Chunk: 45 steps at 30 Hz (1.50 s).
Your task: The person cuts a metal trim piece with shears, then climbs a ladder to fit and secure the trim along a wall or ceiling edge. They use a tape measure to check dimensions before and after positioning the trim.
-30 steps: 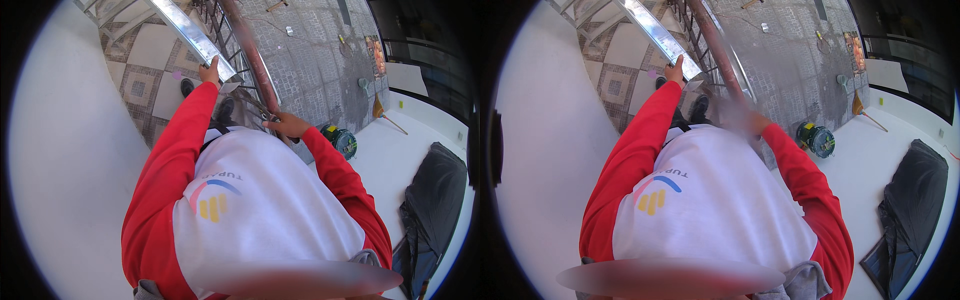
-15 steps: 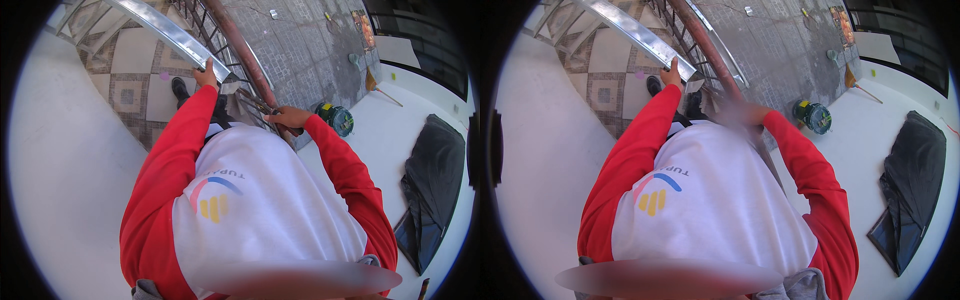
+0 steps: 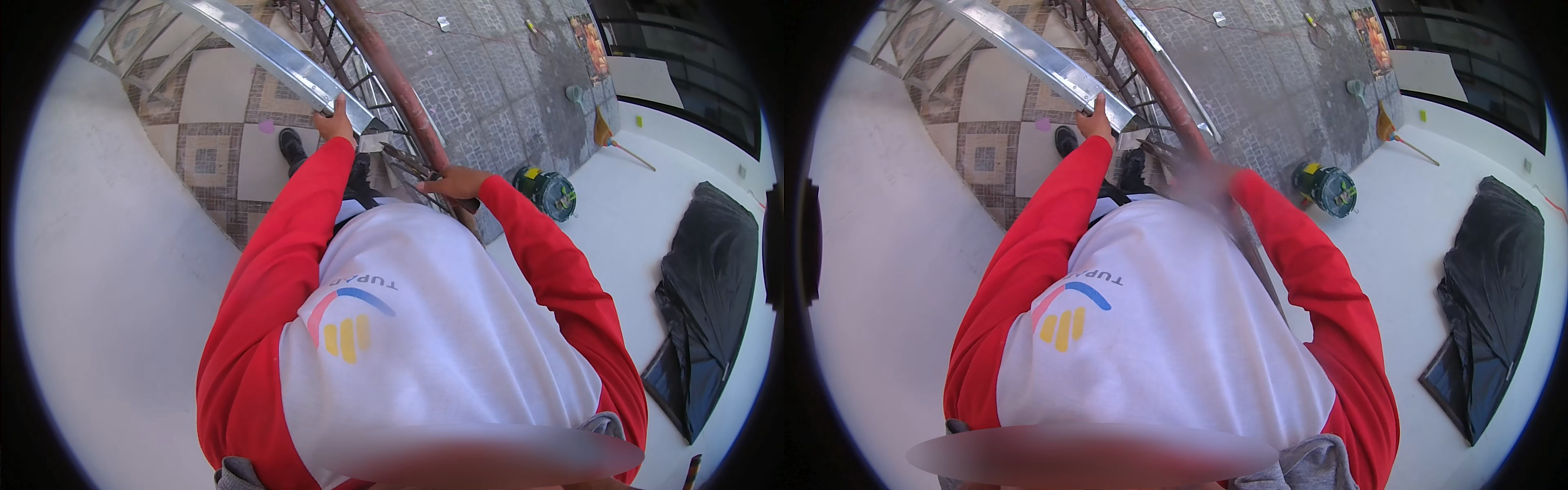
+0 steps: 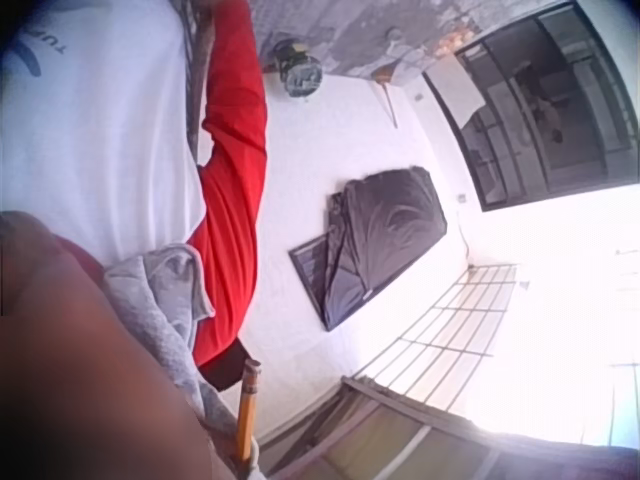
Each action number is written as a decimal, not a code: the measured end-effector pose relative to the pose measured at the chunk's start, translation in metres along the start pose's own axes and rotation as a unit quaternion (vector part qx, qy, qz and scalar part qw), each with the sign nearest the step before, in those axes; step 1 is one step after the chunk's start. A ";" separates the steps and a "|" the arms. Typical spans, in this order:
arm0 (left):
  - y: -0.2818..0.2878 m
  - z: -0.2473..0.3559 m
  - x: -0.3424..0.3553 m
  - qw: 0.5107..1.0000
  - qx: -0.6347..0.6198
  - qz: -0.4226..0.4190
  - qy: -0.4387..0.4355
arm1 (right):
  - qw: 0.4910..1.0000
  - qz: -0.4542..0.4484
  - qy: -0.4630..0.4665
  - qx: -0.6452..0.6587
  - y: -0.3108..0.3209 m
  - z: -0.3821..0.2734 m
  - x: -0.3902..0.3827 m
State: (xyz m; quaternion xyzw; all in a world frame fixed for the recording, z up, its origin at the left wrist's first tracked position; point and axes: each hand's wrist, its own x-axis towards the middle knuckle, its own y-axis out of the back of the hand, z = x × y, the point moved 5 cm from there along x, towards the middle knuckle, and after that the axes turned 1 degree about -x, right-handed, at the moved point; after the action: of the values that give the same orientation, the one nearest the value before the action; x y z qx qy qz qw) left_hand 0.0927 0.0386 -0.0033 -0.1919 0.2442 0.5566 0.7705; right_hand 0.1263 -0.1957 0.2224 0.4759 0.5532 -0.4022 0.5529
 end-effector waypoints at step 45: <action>0.004 0.003 -0.013 0.969 -0.173 -0.142 0.101 | 0.968 0.233 0.091 0.034 -0.001 0.054 0.014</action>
State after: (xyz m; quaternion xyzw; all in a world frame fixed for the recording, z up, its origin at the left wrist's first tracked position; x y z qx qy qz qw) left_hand 0.0864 0.0314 0.0062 -0.4101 0.1912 0.4530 0.7681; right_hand 0.1387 -0.2467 0.2052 0.6450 0.4607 -0.2357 0.5624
